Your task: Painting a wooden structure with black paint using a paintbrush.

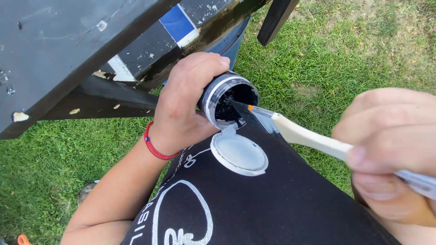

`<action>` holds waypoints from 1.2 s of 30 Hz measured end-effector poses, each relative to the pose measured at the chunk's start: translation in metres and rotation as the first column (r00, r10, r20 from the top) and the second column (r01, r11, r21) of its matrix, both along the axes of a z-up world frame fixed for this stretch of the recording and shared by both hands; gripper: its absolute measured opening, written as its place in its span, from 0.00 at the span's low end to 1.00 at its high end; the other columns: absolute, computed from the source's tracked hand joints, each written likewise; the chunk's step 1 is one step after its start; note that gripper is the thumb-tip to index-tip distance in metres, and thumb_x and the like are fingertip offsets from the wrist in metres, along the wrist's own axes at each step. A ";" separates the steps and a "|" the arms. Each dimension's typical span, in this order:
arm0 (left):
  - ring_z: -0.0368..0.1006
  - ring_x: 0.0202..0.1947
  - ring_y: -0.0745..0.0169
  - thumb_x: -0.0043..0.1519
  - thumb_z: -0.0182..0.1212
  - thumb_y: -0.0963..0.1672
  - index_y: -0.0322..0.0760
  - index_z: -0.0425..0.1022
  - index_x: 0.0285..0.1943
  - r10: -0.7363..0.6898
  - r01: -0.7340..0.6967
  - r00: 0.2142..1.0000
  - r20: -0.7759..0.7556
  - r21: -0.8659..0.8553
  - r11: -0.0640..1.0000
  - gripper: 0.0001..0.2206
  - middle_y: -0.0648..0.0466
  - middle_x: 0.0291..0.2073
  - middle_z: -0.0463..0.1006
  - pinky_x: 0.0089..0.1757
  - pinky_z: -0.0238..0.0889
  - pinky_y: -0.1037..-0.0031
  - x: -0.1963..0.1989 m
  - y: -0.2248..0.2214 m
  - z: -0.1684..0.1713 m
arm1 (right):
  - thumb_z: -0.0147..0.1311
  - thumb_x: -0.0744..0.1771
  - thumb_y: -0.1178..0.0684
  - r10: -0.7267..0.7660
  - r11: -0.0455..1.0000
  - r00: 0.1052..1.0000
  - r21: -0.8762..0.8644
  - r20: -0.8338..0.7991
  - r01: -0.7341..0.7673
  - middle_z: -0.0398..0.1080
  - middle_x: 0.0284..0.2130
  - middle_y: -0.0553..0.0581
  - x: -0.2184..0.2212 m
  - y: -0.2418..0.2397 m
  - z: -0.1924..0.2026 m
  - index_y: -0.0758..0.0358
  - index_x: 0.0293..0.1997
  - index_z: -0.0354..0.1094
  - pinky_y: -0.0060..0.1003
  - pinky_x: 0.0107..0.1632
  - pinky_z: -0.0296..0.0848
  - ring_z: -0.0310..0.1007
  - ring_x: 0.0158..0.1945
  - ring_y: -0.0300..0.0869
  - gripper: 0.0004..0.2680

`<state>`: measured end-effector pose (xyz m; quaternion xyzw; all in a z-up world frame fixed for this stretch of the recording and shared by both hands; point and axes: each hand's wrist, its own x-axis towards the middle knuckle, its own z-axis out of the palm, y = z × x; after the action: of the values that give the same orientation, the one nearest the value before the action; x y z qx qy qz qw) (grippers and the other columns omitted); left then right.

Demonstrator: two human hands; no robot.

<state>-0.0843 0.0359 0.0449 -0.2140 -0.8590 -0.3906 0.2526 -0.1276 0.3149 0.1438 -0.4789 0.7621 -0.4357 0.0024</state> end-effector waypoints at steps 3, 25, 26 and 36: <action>0.73 0.58 0.39 0.64 0.71 0.44 0.28 0.64 0.60 -0.003 0.003 1.000 -0.022 0.011 1.000 0.23 0.41 0.56 0.72 0.61 0.66 0.53 0.001 -0.001 -0.002 | 0.38 0.63 0.52 -0.001 0.996 0.999 0.090 0.038 -0.002 0.67 0.22 0.56 0.003 -0.021 0.014 0.62 0.27 0.58 0.36 0.34 0.73 0.64 0.21 0.44 0.07; 0.73 0.58 0.37 0.67 0.66 0.44 0.27 0.63 0.61 0.029 -0.026 0.995 -0.096 0.036 0.999 0.20 0.38 0.56 0.71 0.61 0.69 0.49 0.009 -0.005 -0.008 | 0.47 0.66 0.61 0.103 0.992 0.995 0.074 0.016 -0.104 0.67 0.27 0.62 -0.007 -0.069 0.000 0.73 0.35 0.64 0.37 0.33 0.66 0.65 0.26 0.48 0.04; 0.73 0.57 0.37 0.67 0.66 0.45 0.26 0.63 0.60 0.029 -0.026 0.995 -0.097 0.033 0.999 0.20 0.37 0.56 0.71 0.61 0.69 0.49 0.009 -0.006 -0.008 | 0.47 0.66 0.60 0.104 0.991 0.994 0.084 0.010 -0.105 0.67 0.27 0.61 -0.007 -0.069 0.000 0.73 0.36 0.64 0.36 0.33 0.65 0.66 0.26 0.47 0.04; 0.73 0.58 0.39 0.65 0.66 0.45 0.29 0.64 0.60 0.086 -0.088 0.996 0.025 0.095 0.992 0.21 0.42 0.56 0.72 0.60 0.65 0.53 0.011 -0.003 -0.017 | 0.46 0.64 0.61 0.092 0.995 0.994 -0.046 0.062 -0.090 0.63 0.21 0.64 -0.010 -0.063 -0.015 0.77 0.31 0.62 0.40 0.31 0.69 0.69 0.24 0.52 0.05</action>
<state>-0.0738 0.0332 0.0276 -0.1599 -0.8503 -0.4221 0.2706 -0.1375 0.2520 0.1290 -0.4990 0.7295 -0.4664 0.0363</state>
